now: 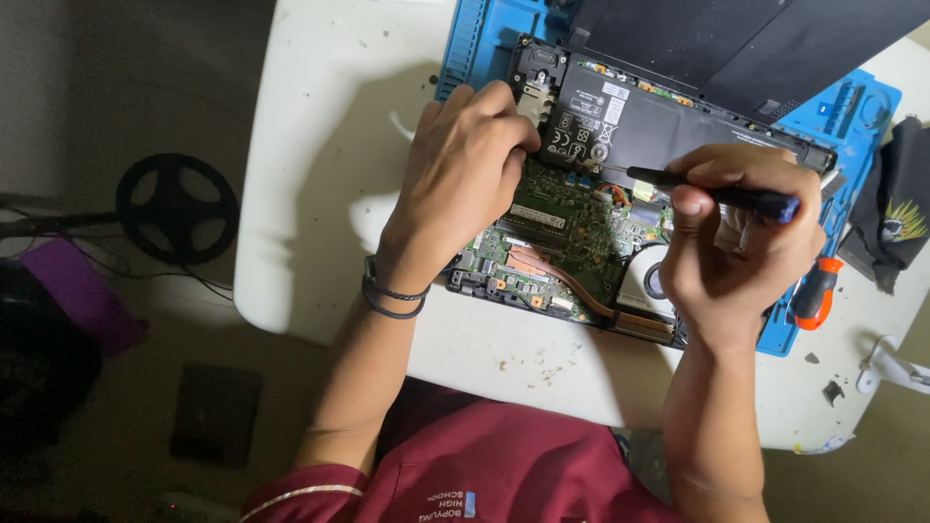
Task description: The person reconnects internal cables and components inside a disassembled laptop, then closes the back cover and secures it with screws. The task involves careful handling of delicate connectors and precise screw placement.
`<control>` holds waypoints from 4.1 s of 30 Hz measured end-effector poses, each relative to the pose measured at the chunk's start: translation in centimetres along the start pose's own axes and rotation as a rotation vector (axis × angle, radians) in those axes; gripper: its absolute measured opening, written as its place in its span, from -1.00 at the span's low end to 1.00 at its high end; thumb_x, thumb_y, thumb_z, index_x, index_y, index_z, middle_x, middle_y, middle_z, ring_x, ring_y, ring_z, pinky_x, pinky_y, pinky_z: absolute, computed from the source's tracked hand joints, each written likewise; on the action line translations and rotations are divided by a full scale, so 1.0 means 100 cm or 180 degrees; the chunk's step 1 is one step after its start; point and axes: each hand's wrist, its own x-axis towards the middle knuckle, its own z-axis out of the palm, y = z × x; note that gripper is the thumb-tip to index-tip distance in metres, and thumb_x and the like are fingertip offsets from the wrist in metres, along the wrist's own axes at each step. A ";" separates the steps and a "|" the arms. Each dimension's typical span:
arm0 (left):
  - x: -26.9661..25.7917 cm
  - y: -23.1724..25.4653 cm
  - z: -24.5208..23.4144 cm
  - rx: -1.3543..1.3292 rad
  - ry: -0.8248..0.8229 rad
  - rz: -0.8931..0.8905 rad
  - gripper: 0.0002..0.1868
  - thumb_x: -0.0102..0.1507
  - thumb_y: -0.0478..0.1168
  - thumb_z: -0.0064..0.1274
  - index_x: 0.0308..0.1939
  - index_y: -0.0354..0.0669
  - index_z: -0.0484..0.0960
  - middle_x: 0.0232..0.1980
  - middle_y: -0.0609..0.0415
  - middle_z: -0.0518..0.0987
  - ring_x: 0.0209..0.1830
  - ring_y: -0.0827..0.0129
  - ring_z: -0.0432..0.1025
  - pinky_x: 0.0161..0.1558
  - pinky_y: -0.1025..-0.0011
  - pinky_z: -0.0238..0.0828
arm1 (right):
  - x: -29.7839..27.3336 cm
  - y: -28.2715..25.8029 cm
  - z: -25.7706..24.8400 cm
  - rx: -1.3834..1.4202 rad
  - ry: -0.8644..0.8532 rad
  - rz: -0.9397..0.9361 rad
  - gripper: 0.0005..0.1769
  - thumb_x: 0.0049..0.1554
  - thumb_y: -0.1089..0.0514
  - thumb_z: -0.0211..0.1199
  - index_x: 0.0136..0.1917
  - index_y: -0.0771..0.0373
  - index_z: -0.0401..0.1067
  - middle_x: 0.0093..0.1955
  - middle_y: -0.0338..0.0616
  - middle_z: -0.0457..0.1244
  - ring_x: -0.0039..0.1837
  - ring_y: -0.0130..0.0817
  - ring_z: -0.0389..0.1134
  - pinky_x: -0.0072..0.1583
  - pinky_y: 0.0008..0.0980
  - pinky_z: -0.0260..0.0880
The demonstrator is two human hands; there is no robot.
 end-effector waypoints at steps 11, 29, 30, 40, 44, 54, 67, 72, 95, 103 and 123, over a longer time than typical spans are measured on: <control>0.001 0.001 0.004 0.0121 -0.0098 -0.0025 -0.91 0.18 -0.33 0.21 -0.27 -0.05 0.65 -0.18 0.11 0.47 -0.14 0.11 0.40 -0.14 0.15 0.29 | 0.040 -0.019 0.008 -0.0183 -0.0231 -0.0331 -0.70 0.54 0.22 0.01 0.40 0.52 0.17 0.23 0.34 0.23 0.06 0.04 0.45 0.05 -0.19 0.37; -0.002 -0.001 0.005 -0.0127 0.0071 0.0176 -0.85 0.18 -0.44 0.17 -0.25 -0.15 0.55 -0.21 0.02 0.42 -0.24 0.10 0.39 -0.22 0.19 0.28 | 0.030 -0.011 0.022 -0.0308 0.0220 -0.0756 -0.82 0.42 0.29 0.08 0.22 0.46 0.31 -0.01 0.23 0.28 0.06 0.01 0.24 0.12 -0.07 0.30; -0.001 0.000 0.005 -0.0087 0.0021 0.0128 -0.83 0.17 -0.43 0.20 -0.23 -0.15 0.56 -0.19 0.02 0.42 -0.19 0.06 0.41 -0.16 0.14 0.33 | 0.025 -0.004 0.024 -0.0550 0.0474 -0.0788 -0.77 0.40 0.19 0.28 0.15 0.43 0.39 -0.13 0.15 0.38 -0.12 -0.13 0.21 -0.11 -0.22 0.22; -0.002 -0.002 0.007 -0.0075 0.0021 0.0142 -0.81 0.16 -0.44 0.20 -0.22 -0.13 0.56 -0.18 0.04 0.41 -0.19 0.07 0.43 -0.16 0.12 0.33 | 0.014 -0.002 0.020 -0.0503 0.0434 -0.0471 -0.71 0.34 0.24 0.43 0.19 0.40 0.37 0.02 0.12 0.31 -0.20 -0.25 0.15 -0.19 -0.34 0.26; -0.001 -0.002 0.005 -0.0109 0.0025 0.0183 -0.85 0.18 -0.43 0.16 -0.22 -0.15 0.57 -0.19 0.01 0.42 -0.20 0.05 0.45 -0.17 0.12 0.36 | 0.017 -0.007 0.018 -0.0240 0.0204 -0.0437 -0.71 0.47 0.28 0.09 0.41 0.37 0.21 0.06 0.27 0.29 0.06 -0.07 0.32 0.04 -0.22 0.32; 0.005 0.006 0.000 -0.0012 -0.0112 0.0078 -0.85 0.21 -0.34 0.17 -0.16 -0.12 0.58 -0.16 0.01 0.46 -0.13 0.07 0.47 -0.09 0.11 0.42 | 0.004 -0.005 0.013 0.0546 0.0262 0.0014 -0.71 0.47 0.42 0.04 0.41 0.39 0.11 0.33 0.25 0.14 0.10 0.02 0.47 0.08 -0.22 0.62; 0.007 0.007 -0.005 -0.0122 0.0004 0.0302 -0.75 0.15 -0.54 -0.07 -0.18 -0.22 0.59 -0.22 -0.04 0.45 -0.22 0.05 0.45 -0.31 0.12 0.37 | -0.007 0.014 0.008 -0.0159 0.0366 -0.0344 -0.63 0.44 0.31 0.26 0.42 0.34 0.22 0.12 0.10 0.29 -0.04 -0.08 0.51 0.14 -0.24 0.38; 0.009 0.018 -0.009 -0.0399 0.0135 0.0482 -0.72 0.18 -0.58 -0.10 -0.13 -0.22 0.54 -0.16 0.00 0.41 -0.14 0.09 0.38 -0.07 0.18 0.34 | -0.006 0.007 0.005 0.0610 0.0358 0.0227 -0.52 0.47 0.09 0.11 0.53 0.26 0.06 0.45 0.12 0.15 0.24 -0.04 0.45 0.22 -0.28 0.48; 0.015 0.078 0.003 -0.1267 0.0304 0.1262 -0.83 0.33 -0.47 0.18 -0.07 -0.18 0.58 -0.10 0.02 0.57 -0.11 0.17 0.41 0.02 0.25 0.20 | -0.056 0.038 -0.034 0.1910 0.1596 0.0869 -0.73 0.35 0.24 0.08 0.26 0.13 0.08 0.04 0.16 0.20 0.08 -0.03 0.33 -0.01 -0.10 0.54; 0.017 0.082 0.005 -0.1412 0.0368 0.1377 -0.80 0.32 -0.52 0.21 -0.08 -0.22 0.57 -0.11 0.01 0.59 -0.15 0.18 0.45 -0.01 0.27 0.21 | -0.062 0.044 -0.038 0.2068 0.1666 0.1103 -0.75 0.36 0.27 0.08 0.23 0.08 0.10 0.05 0.11 0.21 0.07 -0.02 0.35 0.02 -0.14 0.54; 0.016 0.085 0.008 -0.1683 0.0341 0.1305 -0.89 0.35 -0.45 0.18 -0.10 -0.26 0.57 -0.11 0.01 0.64 -0.10 0.22 0.56 0.05 0.27 0.25 | -0.070 0.053 -0.040 0.2207 0.1763 0.1317 -0.71 0.36 0.24 0.12 0.24 0.07 0.08 0.01 0.11 0.22 -0.03 -0.06 0.34 -0.06 -0.16 0.54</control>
